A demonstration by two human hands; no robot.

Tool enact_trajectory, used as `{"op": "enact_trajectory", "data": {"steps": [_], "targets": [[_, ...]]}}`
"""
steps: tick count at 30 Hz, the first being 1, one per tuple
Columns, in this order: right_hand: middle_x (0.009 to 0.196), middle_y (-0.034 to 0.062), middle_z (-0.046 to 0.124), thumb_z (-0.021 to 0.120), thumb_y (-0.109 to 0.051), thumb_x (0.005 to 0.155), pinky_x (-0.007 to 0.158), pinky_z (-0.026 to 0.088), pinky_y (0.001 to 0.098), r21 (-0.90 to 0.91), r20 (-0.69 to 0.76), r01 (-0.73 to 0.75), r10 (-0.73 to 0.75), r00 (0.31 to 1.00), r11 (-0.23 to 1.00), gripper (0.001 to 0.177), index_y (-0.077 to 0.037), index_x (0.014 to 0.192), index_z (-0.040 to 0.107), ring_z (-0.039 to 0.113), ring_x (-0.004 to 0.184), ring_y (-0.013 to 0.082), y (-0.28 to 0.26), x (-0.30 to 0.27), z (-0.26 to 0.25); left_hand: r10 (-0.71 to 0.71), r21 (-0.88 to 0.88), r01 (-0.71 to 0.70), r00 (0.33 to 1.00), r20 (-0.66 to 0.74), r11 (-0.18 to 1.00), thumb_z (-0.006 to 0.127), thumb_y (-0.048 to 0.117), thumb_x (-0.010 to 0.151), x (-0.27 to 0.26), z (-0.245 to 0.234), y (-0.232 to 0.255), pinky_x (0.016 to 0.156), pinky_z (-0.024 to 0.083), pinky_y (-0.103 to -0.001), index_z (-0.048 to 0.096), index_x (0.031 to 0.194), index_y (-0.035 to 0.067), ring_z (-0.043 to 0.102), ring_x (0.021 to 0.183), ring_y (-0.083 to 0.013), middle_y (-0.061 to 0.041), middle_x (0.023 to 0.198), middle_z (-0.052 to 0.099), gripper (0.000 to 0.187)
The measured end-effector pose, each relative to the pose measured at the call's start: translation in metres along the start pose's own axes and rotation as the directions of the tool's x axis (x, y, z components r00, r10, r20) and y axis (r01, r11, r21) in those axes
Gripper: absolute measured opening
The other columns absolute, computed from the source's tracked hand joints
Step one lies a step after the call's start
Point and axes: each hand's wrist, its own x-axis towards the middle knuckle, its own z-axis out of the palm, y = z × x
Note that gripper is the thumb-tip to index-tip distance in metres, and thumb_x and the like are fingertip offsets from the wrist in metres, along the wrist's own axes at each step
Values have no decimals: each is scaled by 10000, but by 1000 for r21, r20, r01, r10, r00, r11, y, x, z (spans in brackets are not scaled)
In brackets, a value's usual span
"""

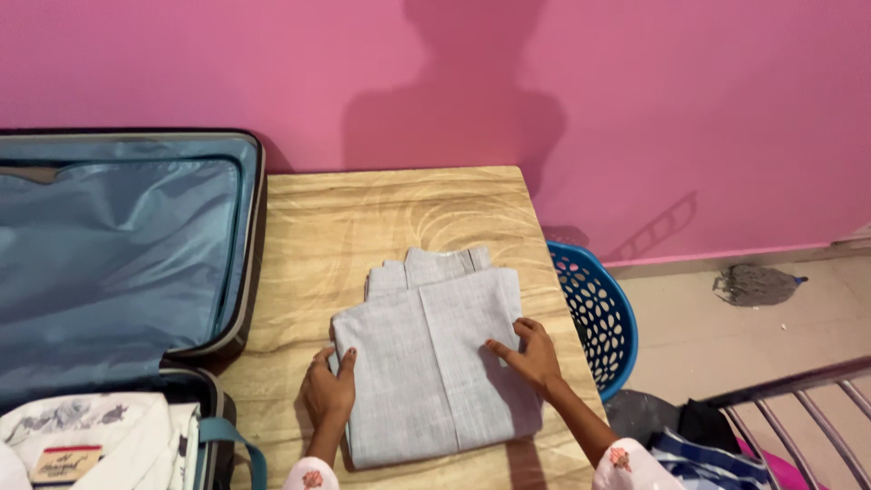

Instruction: The person folds a pair of trousers and a shirt by hand on a wooden table and places them into an open suitcase.

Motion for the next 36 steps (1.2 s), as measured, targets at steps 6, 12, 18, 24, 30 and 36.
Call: {"op": "enact_trajectory", "data": {"steps": [6, 12, 18, 24, 30, 36], "targets": [[1221, 269, 647, 906, -515, 685, 871, 534, 398, -84, 59, -138, 143, 988, 987, 598, 2, 972, 822, 661, 1052, 366, -31, 13, 0, -139, 101, 129, 986, 97, 987, 842, 482, 752, 6, -11, 30, 916, 528, -460, 748, 1116, 64, 670, 1057, -386, -175, 1115, 715, 562], [1008, 83, 791, 783, -397, 817, 726, 559, 340, -20, -155, -183, 178, 972, 983, 398, -40, 994, 792, 720, 761, 249, -63, -12, -27, 252, -162, -257, 966, -49, 953, 719, 288, 916, -27, -40, 74, 757, 533, -429, 692, 996, -4, 691, 866, -366, -177, 966, 717, 304], [1059, 118, 759, 807, -285, 853, 772, 550, 285, 20, -626, 106, -70, 777, 994, 335, -2, 1029, 771, 719, 895, 204, -69, -37, -58, 556, -285, -599, 801, -222, 748, 637, 177, 973, -21, -32, 124, 741, 542, -419, 651, 1092, -17, 691, 874, -358, -180, 981, 706, 229], [1183, 221, 733, 731, -329, 860, 888, 587, 389, 305, -159, -71, 125, 979, 950, 661, -22, 1418, 551, 748, 1052, 300, -16, 17, -41, 442, -76, -438, 896, 46, 896, 687, 207, 922, 29, 1, 133, 936, 483, -477, 450, 1444, 29, 591, 1130, -408, -236, 1303, 586, 600], [1408, 308, 485, 706, -629, 818, 985, 478, 564, -240, -3, -244, 251, 968, 940, 1056, -69, 1571, 223, 543, 1227, 505, 21, -7, 5, 80, 409, -203, 951, 299, 890, 699, 324, 916, 5, 28, 75, 1080, 412, -466, 253, 1562, 92, 478, 1305, -364, -198, 1415, 464, 819], [1331, 291, 575, 778, -634, 715, 986, 529, 470, -173, 43, -371, 383, 923, 912, 1159, -66, 1574, 246, 633, 1176, 418, -8, -8, -6, 26, 274, -93, 970, 240, 957, 679, 289, 925, 10, 49, 26, 999, 520, -444, 496, 1433, 50, 613, 1199, -359, -210, 1265, 635, 590]]}}
